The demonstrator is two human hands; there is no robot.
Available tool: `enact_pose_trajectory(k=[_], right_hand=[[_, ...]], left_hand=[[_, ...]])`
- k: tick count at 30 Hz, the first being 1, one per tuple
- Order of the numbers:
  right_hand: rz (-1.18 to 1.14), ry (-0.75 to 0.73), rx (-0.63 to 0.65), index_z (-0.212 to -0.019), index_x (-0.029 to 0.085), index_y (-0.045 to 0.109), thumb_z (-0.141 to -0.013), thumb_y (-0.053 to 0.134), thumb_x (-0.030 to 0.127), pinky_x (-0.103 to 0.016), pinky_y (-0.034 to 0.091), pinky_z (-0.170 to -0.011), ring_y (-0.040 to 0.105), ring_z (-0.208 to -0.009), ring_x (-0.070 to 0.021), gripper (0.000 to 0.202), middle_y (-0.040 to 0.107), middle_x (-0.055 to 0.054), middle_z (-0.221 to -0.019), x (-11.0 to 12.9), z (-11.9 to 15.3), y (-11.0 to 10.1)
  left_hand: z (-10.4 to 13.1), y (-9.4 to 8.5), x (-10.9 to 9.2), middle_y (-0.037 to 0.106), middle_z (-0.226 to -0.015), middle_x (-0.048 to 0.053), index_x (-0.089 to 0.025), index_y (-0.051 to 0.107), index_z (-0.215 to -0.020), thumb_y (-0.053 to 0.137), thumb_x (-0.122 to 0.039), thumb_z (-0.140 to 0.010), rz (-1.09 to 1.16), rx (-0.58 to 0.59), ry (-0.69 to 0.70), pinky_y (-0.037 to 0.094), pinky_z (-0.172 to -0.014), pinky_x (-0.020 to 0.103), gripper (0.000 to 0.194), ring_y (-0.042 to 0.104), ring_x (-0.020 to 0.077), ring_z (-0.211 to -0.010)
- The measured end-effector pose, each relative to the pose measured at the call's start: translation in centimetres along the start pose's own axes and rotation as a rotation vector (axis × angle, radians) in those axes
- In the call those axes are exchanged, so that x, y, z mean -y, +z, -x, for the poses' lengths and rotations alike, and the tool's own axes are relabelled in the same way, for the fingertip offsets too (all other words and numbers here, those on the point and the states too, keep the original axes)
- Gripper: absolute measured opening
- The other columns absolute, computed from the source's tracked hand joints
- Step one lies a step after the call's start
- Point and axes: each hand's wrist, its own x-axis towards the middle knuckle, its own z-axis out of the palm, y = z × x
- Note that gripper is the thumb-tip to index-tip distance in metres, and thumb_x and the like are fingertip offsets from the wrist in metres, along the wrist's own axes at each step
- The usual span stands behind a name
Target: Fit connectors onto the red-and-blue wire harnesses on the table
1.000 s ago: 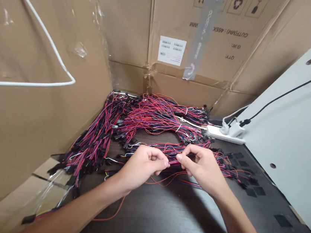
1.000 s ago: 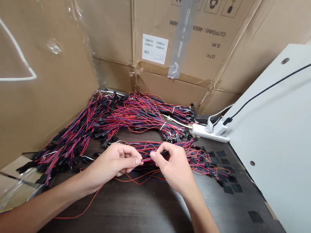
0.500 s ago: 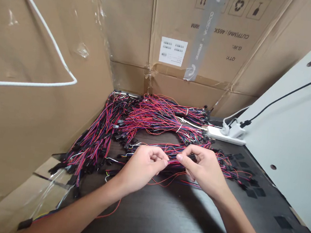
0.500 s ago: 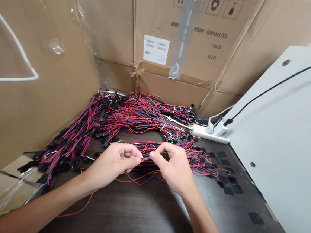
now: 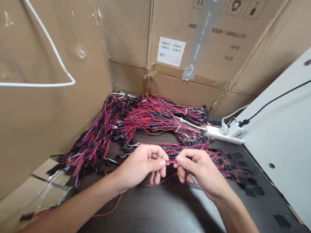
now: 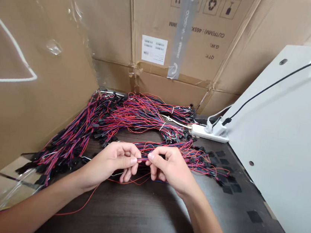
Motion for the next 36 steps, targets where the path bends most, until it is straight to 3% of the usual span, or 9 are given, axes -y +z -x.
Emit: enact_pose_trajectory(k=[5,13,20,27,36], right_hand=[[0.067,-0.036,-0.01,-0.067,0.013,0.059,-0.078,0.062,0.046,-0.019,0.023,-0.039,0.039,-0.036,-0.0075,0.035,0.052,0.0,-0.043,-0.1,-0.1,0.1],[0.455,-0.024,-0.037,-0.063,0.013,0.061,-0.081,0.053,0.031,-0.021,0.03,-0.042,0.038,-0.039,-0.0082,0.026,0.047,0.003,-0.041,0.7,0.2,0.0],[0.562,-0.082,-0.044,-0.065,0.012,0.065,-0.082,0.053,0.028,-0.022,0.03,-0.045,0.038,-0.039,-0.0083,0.026,0.046,0.003,-0.042,0.8,0.2,-0.1],[0.584,-0.057,-0.014,-0.064,0.012,0.063,-0.08,0.053,0.033,-0.022,0.028,-0.042,0.037,-0.039,-0.0081,0.028,0.044,0.003,-0.043,1.1,0.6,-0.8],[0.501,0.036,-0.041,-0.061,0.013,0.059,-0.075,0.057,0.038,-0.021,0.028,-0.039,0.036,-0.037,-0.0081,0.029,0.042,0.003,-0.041,1.3,0.9,-1.3]], left_hand=[[0.1,0.0,-0.3,0.061,-0.06,0.003,-0.011,0.058,-0.081,0.062,-0.032,-0.071,-0.037,0.045,-0.061,0.031,-0.035,0.016,0.024,0.046,0.0071,-0.039],[0.1,0.4,-0.2,0.058,-0.054,0.0,-0.01,0.061,-0.078,0.052,-0.018,-0.067,-0.176,0.035,-0.11,0.02,-0.038,0.017,0.017,0.03,0.0038,-0.039],[0.0,0.7,0.3,0.051,-0.049,-0.004,-0.012,0.058,-0.069,0.053,-0.021,-0.076,-0.289,-0.067,-0.062,0.02,-0.038,0.015,0.012,0.033,0.0043,-0.04],[-0.3,0.4,1.5,0.058,-0.052,0.0,-0.014,0.053,-0.068,0.054,-0.02,-0.079,-0.278,-0.043,-0.099,0.029,-0.035,0.015,0.013,0.044,0.0062,-0.036],[-0.1,0.6,1.3,0.058,-0.051,0.001,-0.012,0.054,-0.069,0.053,-0.016,-0.08,-0.238,-0.024,-0.094,0.027,-0.031,0.012,0.011,0.045,0.0056,-0.033]])
